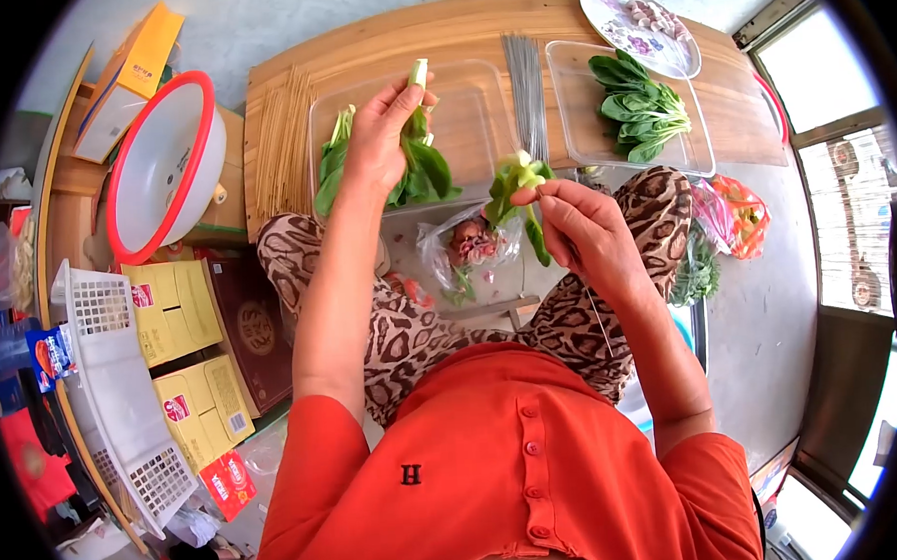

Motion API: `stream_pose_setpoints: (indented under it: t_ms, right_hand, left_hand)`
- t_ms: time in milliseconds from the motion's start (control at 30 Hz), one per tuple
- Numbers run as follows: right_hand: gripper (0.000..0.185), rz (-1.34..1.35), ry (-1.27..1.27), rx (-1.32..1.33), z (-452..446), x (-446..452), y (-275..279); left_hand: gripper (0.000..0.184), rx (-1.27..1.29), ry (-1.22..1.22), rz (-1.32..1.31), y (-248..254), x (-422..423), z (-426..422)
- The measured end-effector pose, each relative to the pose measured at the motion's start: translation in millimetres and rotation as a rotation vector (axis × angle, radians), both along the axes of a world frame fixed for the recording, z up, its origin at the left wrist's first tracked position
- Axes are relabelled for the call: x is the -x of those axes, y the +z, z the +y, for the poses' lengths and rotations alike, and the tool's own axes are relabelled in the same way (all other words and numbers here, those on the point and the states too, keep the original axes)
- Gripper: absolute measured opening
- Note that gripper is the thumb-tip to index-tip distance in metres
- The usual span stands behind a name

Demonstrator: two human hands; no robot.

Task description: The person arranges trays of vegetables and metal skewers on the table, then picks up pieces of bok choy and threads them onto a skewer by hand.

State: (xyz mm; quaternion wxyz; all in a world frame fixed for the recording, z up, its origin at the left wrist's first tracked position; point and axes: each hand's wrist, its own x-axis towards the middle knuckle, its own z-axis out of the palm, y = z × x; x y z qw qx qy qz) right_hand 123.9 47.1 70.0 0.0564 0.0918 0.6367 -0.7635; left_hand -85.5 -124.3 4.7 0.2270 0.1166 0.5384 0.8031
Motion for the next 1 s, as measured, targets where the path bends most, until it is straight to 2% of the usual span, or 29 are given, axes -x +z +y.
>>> stream_pose_setpoints:
  t_ms: [67, 133, 367, 433, 1000]
  right_hand:
    - [0.026, 0.002, 0.02, 0.001, -7, 2, 6]
    - [0.026, 0.021, 0.047, -0.032, -13, 4, 14]
    - [0.023, 0.022, 0.076, -0.025, -22, 2, 27]
    - [0.023, 0.019, 0.078, -0.032, -22, 1, 25]
    - [0.025, 0.006, 0.061, -0.057, -27, -4, 27]
  left_hand:
    - [0.032, -0.199, -0.123, -0.105, 6, -14, -4]
    - [0.032, -0.229, -0.13, -0.086, 13, -28, -5]
    - [0.03, -0.091, 0.071, 0.147, 33, -54, -5]
    - [0.027, 0.02, 0.177, 0.275, 34, -57, -4]
    - [0.026, 0.2, 0.335, 0.525, 33, -66, -5]
